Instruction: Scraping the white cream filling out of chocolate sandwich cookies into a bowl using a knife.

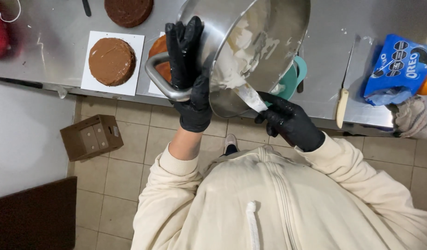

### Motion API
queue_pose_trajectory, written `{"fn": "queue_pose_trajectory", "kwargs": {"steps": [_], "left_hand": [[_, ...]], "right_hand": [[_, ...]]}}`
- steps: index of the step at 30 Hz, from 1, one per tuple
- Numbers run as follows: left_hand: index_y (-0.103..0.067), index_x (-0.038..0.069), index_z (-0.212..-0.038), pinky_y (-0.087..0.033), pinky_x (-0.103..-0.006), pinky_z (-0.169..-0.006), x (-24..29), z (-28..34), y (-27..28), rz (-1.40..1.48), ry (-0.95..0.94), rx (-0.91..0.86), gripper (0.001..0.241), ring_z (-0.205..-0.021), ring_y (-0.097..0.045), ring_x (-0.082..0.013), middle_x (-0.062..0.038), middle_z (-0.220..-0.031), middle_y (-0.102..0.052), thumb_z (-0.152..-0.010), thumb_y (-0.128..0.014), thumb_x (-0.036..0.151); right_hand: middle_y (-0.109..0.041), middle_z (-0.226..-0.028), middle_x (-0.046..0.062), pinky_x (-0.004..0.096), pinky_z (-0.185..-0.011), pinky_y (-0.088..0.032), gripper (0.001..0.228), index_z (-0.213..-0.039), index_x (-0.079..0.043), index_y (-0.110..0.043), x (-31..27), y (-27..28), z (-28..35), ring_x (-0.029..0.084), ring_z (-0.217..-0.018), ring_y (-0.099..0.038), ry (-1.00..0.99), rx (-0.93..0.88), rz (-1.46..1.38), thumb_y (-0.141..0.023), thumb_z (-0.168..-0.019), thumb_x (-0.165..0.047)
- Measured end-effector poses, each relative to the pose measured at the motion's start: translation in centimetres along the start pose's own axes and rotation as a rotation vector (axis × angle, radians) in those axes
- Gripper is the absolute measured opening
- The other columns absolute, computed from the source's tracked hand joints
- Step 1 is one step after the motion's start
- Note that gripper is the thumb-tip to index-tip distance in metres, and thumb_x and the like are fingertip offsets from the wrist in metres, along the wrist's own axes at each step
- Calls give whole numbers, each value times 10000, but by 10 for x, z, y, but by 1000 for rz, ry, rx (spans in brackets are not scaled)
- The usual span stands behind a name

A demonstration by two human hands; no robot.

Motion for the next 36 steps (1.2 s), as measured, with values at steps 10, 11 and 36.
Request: {"fn": "queue_pose_trajectory", "kwargs": {"steps": [10, 11, 36], "left_hand": [[-479, 159, -1289, -505, -349, -1241, 35, -11, 79, -295, -441, 218, 296, -1443, -560, -226, -35, -1619, -392, -1074, -659, 254], [-523, 61, -1372, -528, -393, -1142, 16, 7, 123, -464, -271, 471, 382, -1316, -629, -301, -174, -1512, -527, -1074, -642, 268], [-454, 167, -1585, -430, -433, -1216, 81, 51, 251, -407, -361, 285, 539, -1465, -521, -228, -63, -1598, -479, -1111, -462, 425]], "right_hand": [[-731, -1020, 136, 272, -577, -488, 530, -1528, -38, -507, -47, 57, 69, 132, -691, -621, 83, 262, 200, -603, -1006, -53], [-733, -1038, 141, 270, -584, -485, 505, -1514, -19, -521, -50, 66, 78, 136, -708, -633, 135, 310, 264, -604, -1017, -42], [-738, -1111, 86, 224, -697, -491, 393, -1441, -3, -635, 15, 128, 60, 101, -826, -655, 149, 465, 468, -701, -1055, -46]]}}
Point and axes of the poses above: each hand's wrist, its own z-axis away from the middle knuckle, its own y-axis out of the back of the hand, x = y × z, the point moved 3 cm from there along -z, towards the middle knuckle
